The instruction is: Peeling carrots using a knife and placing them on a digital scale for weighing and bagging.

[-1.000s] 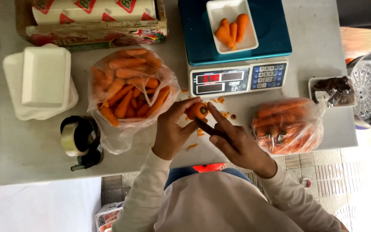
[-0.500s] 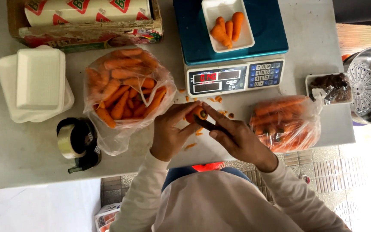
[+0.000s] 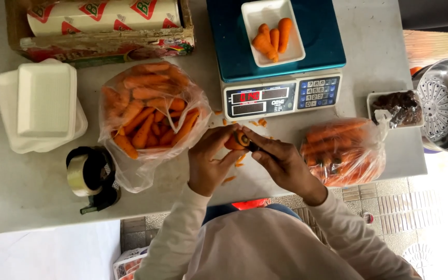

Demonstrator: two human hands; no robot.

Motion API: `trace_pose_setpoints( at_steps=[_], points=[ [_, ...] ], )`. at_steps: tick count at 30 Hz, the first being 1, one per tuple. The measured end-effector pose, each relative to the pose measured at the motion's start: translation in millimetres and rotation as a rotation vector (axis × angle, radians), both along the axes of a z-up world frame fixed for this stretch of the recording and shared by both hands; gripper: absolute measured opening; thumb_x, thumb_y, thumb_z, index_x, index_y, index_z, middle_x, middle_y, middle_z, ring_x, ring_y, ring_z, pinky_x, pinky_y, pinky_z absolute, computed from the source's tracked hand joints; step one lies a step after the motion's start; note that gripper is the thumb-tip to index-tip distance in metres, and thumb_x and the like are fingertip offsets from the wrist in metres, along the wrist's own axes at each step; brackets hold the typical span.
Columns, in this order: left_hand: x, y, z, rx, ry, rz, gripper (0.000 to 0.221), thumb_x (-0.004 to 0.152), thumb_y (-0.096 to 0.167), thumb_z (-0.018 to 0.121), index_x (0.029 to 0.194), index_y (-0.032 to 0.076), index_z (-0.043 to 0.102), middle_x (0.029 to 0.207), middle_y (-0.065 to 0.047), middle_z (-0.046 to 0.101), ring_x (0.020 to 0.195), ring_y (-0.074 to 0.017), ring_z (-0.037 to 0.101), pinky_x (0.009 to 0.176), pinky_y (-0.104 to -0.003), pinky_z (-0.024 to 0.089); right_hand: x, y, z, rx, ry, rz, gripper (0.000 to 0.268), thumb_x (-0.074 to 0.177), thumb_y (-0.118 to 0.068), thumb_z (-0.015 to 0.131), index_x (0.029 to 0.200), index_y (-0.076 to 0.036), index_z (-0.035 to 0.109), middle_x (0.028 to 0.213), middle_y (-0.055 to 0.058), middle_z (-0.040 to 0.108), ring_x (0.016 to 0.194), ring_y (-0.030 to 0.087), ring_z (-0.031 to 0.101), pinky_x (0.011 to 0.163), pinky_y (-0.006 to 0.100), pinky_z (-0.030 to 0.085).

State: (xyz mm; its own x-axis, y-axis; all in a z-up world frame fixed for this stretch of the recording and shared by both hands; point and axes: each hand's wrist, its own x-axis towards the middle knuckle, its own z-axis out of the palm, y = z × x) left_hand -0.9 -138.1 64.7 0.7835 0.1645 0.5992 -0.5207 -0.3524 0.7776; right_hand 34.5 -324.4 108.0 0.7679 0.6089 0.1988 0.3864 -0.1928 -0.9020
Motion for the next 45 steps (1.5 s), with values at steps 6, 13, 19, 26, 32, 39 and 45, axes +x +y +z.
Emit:
trace_pose_setpoints(
  at_steps=[6,13,19,26,32,39,45],
  points=[
    [4,-16,-13,0.032,-0.102,0.053,0.032,0.083,0.010,0.085,0.112,0.004,0.074,0.105,-0.010,0.075,0.095,-0.0307,0.072,0.086,-0.038,0.062,10,-9,-24,0.110,0.111,-0.049,0.037,0.100,-0.011,0.059,0.136,-0.002,0.064,0.123,0.019,0.074,0.115,0.029,0.069,0.094,0.042,0.056],
    [12,-16,-42,-0.763,0.265,-0.078,0.047,0.088,0.007,0.079,0.131,-0.002,0.063,0.121,-0.014,0.063,0.114,-0.0237,0.064,0.100,-0.037,0.057,11,-26,-70,0.123,0.650,-0.202,0.046,0.107,-0.014,0.039,0.151,-0.004,0.045,0.059,0.010,0.052,0.033,0.013,0.048,0.024,0.022,0.040],
    [10,-16,-38,-1.317,0.441,-0.240,0.043,0.101,0.013,0.064,0.141,0.002,0.052,0.127,-0.017,0.064,0.112,-0.0203,0.067,0.095,-0.027,0.058,-2,-37,-89,0.053,0.749,-0.216,0.051,0.107,-0.019,0.040,0.150,0.007,0.037,0.060,0.012,0.053,0.033,0.016,0.050,0.023,0.026,0.041],
    [3,-29,-42,-1.454,0.477,-0.342,0.044,0.094,-0.003,0.064,0.136,-0.005,0.050,0.126,-0.029,0.063,0.119,-0.0398,0.065,0.101,-0.044,0.059,-5,-19,-33,0.427,0.377,0.111,0.056,0.104,-0.008,0.043,0.155,0.009,0.027,0.063,0.008,0.055,0.038,0.013,0.053,0.034,0.020,0.045],
    [2,-34,-39,-1.406,0.435,-0.380,0.047,0.091,-0.008,0.065,0.136,-0.005,0.050,0.129,-0.029,0.061,0.120,-0.0373,0.064,0.104,-0.047,0.057,0,-12,-22,0.340,0.303,0.055,0.050,0.104,-0.006,0.041,0.153,0.005,0.035,0.062,0.008,0.056,0.038,0.012,0.055,0.033,0.021,0.046],
    [2,-32,-51,-1.313,0.389,-0.420,0.051,0.089,-0.012,0.063,0.137,-0.006,0.047,0.133,-0.032,0.058,0.122,-0.0391,0.062,0.106,-0.053,0.054,3,-11,-30,0.334,0.387,0.037,0.048,0.104,-0.005,0.041,0.151,0.003,0.041,0.058,0.007,0.054,0.034,0.012,0.052,0.029,0.020,0.043],
    [5,-38,-45,-1.416,0.349,-0.444,0.047,0.092,-0.010,0.062,0.136,-0.001,0.048,0.139,-0.027,0.056,0.126,-0.0320,0.059,0.112,-0.049,0.050,4,-11,-35,0.460,0.473,-0.021,0.044,0.105,-0.005,0.040,0.148,0.004,0.046,0.057,0.009,0.050,0.033,0.014,0.051,0.028,0.019,0.042]
  ],
)
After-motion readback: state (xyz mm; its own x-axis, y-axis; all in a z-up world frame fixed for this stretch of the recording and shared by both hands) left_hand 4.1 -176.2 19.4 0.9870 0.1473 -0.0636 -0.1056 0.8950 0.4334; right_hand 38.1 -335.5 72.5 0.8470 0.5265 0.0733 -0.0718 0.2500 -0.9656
